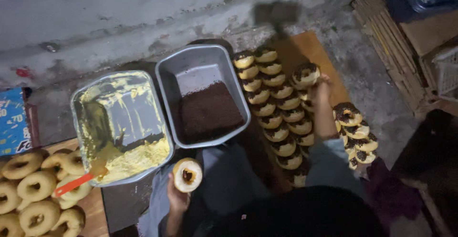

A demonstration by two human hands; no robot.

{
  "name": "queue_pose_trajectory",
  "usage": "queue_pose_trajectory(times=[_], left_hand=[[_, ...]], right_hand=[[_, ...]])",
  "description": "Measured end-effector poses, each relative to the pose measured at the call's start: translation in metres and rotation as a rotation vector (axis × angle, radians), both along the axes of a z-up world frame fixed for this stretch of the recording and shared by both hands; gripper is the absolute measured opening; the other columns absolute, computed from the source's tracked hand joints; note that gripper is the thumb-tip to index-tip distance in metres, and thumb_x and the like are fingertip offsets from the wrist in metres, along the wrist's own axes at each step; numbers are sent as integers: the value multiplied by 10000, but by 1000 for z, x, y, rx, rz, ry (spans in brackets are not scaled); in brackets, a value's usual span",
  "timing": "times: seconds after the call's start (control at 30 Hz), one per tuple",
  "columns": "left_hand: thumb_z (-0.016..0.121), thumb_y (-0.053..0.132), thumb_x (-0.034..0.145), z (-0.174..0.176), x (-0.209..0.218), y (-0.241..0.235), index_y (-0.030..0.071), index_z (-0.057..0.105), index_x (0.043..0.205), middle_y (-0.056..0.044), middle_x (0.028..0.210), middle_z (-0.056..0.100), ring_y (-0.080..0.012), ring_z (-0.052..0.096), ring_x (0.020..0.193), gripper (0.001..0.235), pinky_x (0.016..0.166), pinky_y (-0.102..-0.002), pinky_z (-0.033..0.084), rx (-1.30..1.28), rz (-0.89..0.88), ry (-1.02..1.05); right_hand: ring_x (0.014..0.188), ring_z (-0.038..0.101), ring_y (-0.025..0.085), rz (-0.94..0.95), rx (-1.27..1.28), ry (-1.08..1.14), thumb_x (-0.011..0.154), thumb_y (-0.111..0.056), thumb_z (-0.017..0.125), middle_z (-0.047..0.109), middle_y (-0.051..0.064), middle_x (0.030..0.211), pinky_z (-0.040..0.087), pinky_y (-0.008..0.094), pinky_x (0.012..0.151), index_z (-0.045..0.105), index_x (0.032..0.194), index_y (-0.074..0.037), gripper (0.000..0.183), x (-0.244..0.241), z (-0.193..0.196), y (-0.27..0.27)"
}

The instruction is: The person repeatedly picks up plain donuts, dips them into a yellow paste, then into a dark granular topping, and places them on a wooden board. The process is repeated for multiple donuts.

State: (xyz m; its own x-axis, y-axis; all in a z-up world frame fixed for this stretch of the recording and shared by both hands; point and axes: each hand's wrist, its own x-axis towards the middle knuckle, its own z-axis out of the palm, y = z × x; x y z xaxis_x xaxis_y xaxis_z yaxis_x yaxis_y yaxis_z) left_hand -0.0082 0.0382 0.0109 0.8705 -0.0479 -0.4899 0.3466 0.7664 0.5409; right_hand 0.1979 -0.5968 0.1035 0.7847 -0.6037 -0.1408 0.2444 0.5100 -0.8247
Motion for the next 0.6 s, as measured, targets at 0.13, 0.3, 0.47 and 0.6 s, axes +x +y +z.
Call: queue_pose_trajectory(times=[0.13, 0.3, 0.47, 0.6], left_hand=[[366, 520, 1079, 10, 3, -1, 4, 526, 1417, -143, 1338, 640, -301, 623, 1212, 637, 1036, -468, 485, 42, 2, 6], [365, 529, 1088, 14, 4, -1, -6, 525, 1423, -156, 1330, 637, -312, 631, 1189, 651, 1003, -476, 502, 72, 12, 43], [411, 538, 1076, 37, 10, -7, -26, 505, 1435, -191, 1371, 613, -357, 605, 1237, 674, 1044, -530, 474, -100, 78, 58], [466, 491, 941, 69, 12, -2, -5, 508, 1393, -215, 1376, 608, -431, 601, 1246, 673, 971, -744, 457, -366, -10, -93]], right_hand=[[1086, 639, 265, -109, -180, 257, 1014, -166, 631, 625, 100, 1186, 578, 446, 944, 582, 1172, -95, 180, 43, -6, -20], [1125, 625, 295, -100, -440, 484, 1024, -203, 622, 602, 147, 1243, 569, 464, 949, 564, 1234, -82, 248, 82, -21, -20], [1164, 611, 324, -90, -731, 639, 1035, -239, 613, 578, 194, 1300, 561, 482, 955, 547, 1296, -70, 319, 99, -28, -13], [1195, 600, 348, -121, -861, 554, 1043, -269, 605, 560, 231, 1345, 554, 497, 959, 532, 1346, -60, 375, 70, -42, 19]])
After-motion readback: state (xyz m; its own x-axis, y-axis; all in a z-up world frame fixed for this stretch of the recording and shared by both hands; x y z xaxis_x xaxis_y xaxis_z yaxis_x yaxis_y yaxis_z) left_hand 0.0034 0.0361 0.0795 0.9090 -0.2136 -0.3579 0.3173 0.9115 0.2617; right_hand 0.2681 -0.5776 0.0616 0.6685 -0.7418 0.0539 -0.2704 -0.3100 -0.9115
